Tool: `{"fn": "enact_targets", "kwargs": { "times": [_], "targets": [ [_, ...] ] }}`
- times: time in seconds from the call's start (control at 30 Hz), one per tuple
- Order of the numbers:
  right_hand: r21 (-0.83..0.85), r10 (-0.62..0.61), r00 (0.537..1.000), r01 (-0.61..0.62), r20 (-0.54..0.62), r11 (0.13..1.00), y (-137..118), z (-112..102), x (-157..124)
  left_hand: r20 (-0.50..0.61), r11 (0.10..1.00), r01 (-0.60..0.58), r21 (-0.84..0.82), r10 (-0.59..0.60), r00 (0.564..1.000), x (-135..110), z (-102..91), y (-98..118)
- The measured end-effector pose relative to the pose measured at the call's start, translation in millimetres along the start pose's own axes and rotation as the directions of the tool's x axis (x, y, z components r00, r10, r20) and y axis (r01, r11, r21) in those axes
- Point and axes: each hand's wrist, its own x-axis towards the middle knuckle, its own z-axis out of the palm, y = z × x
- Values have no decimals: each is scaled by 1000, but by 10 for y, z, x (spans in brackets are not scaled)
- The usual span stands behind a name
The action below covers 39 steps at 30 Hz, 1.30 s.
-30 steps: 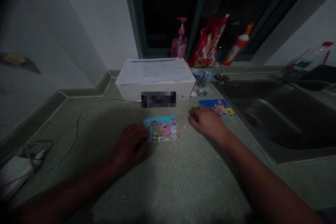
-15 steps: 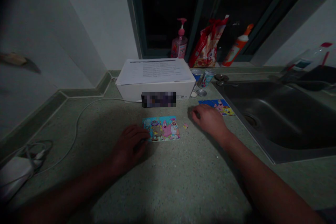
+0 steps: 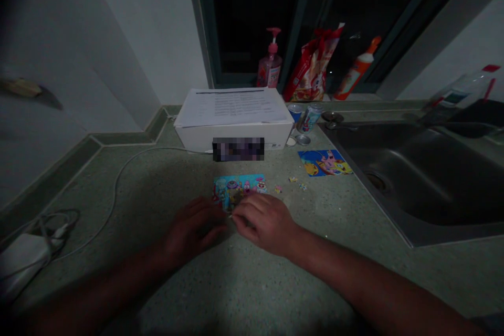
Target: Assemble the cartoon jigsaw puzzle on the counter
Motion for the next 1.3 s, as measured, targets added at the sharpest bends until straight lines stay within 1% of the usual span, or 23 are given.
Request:
{"fn": "enact_targets", "kwargs": {
  "times": [0.17, 0.33, 0.47, 0.6, 0.73, 0.9, 1.03, 1.13, 1.2, 1.3],
  "targets": [
    [22, -47, 999, 47, -7, 999, -64, 72, -24, 11, 999, -26, -47, 27, 1000, 8, 9, 19],
    [15, -73, 997, 73, -4, 997, -53, 67, -30, 14, 997, -21, -69, 22, 1000, 14, 6, 30],
    [14, -91, 996, 91, 13, 996, -49, 71, -46, 5, 996, -53, -74, 54, 999, 9, 7, 11],
    [38, -109, 994, 108, 25, 993, -41, 78, -65, 1, 996, -38, -79, 39, 999, -1, 0, 6],
    [33, -125, 992, 124, 7, 992, -29, 71, -67, -17, 995, -50, -82, 49, 999, 5, -23, 17],
    [-5, -138, 990, 138, -22, 990, -12, 61, -63, -58, 990, -61, -125, 54, 997, 32, -46, 27],
    [-9, -147, 988, 147, -42, 989, -5, 62, -64, -67, 992, -50, -117, 42, 997, 34, -36, 28],
    [25, -123, 992, 123, -12, 992, 0, 66, -69, -78, 992, -47, -116, 38, 996, 25, -33, 29],
    [56, -69, 998, 69, 0, 996, 4, 71, -75, -78, 992, -51, -115, 42, 996, 20, -37, 30],
    [80, 9, 1000, -7, -20, 997, 6, 86, -85, -65, 993, -44, -109, 37, 997, 17, -43, 30]
  ]
}}
